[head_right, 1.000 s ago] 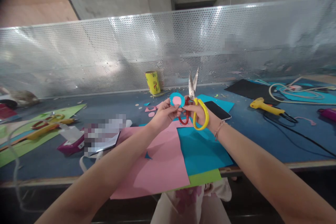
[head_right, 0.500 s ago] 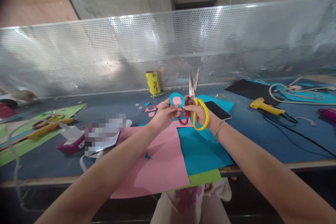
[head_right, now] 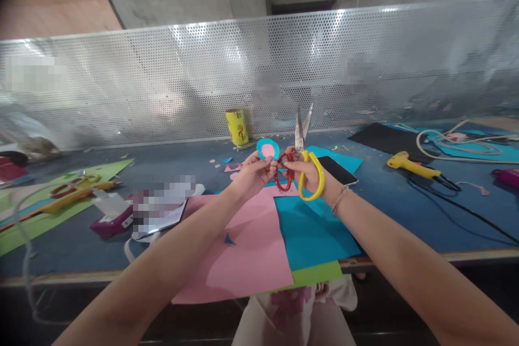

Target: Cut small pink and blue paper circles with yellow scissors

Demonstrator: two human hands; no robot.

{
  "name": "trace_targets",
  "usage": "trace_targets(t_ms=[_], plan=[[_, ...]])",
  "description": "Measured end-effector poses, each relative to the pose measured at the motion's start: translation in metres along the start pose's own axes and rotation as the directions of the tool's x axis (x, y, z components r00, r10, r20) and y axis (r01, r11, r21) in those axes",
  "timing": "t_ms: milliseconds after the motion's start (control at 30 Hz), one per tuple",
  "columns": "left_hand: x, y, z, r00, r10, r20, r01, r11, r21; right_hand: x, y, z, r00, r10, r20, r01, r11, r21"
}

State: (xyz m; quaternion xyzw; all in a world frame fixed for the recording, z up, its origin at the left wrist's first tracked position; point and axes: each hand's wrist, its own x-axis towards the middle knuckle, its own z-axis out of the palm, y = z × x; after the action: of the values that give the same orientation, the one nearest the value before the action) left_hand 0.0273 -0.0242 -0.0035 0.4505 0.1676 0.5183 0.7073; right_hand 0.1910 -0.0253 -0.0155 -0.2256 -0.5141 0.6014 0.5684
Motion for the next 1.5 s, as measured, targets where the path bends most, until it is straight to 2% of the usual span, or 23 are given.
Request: trace_targets(t_ms=[200, 333, 433, 667, 800, 1000, 1200, 1267, 1400, 1500], plan=[[0.001, 0.002, -0.002, 1.000, 0.024, 0.004, -0.024, 1.000, 0.012, -0.001, -0.003, 0.006, 0.997, -0.029, -0.070, 0.025, 0.998, -0.055], [0.005, -0.003, -0.005, 0.997, 0.056, -0.045, -0.053, 0.996, 0.075, 0.005, 0.000, -0.001, 0.968, -0.157, -0.196, 0.104, 0.960, -0.259], [0.007, -0.005, -0.008, 0.992, 0.081, -0.092, -0.070, 0.991, 0.116, 0.006, 0.002, -0.007, 0.948, -0.192, -0.254, 0.094, 0.931, -0.352], [0.009, -0.009, -0.009, 0.984, 0.113, -0.140, -0.086, 0.979, 0.184, 0.000, -0.001, -0.002, 0.976, -0.173, -0.131, 0.112, 0.918, -0.380], [0.009, -0.010, -0.009, 0.972, 0.132, -0.194, -0.080, 0.964, 0.255, -0.003, -0.005, 0.004, 0.979, -0.151, -0.133, 0.095, 0.930, -0.356], [0.011, -0.010, -0.011, 0.941, 0.261, -0.216, -0.132, 0.869, 0.477, -0.003, -0.005, 0.005, 0.982, -0.115, -0.149, 0.065, 0.950, -0.305], [0.010, -0.009, -0.012, 0.918, 0.366, -0.151, -0.189, 0.741, 0.645, -0.004, -0.009, 0.015, 0.963, -0.111, -0.247, 0.015, 0.932, -0.362], [0.007, -0.009, -0.009, 0.928, 0.349, -0.132, -0.194, 0.753, 0.629, -0.003, -0.010, 0.015, 0.957, -0.108, -0.270, 0.001, 0.930, -0.368], [0.003, -0.008, -0.005, 0.984, 0.162, -0.068, -0.103, 0.844, 0.527, 0.000, -0.009, 0.008, 0.951, -0.130, -0.279, 0.014, 0.924, -0.381], [0.004, -0.009, -0.006, 0.995, 0.074, -0.064, -0.035, 0.883, 0.469, -0.002, -0.012, 0.006, 0.962, -0.124, -0.245, 0.017, 0.918, -0.396]])
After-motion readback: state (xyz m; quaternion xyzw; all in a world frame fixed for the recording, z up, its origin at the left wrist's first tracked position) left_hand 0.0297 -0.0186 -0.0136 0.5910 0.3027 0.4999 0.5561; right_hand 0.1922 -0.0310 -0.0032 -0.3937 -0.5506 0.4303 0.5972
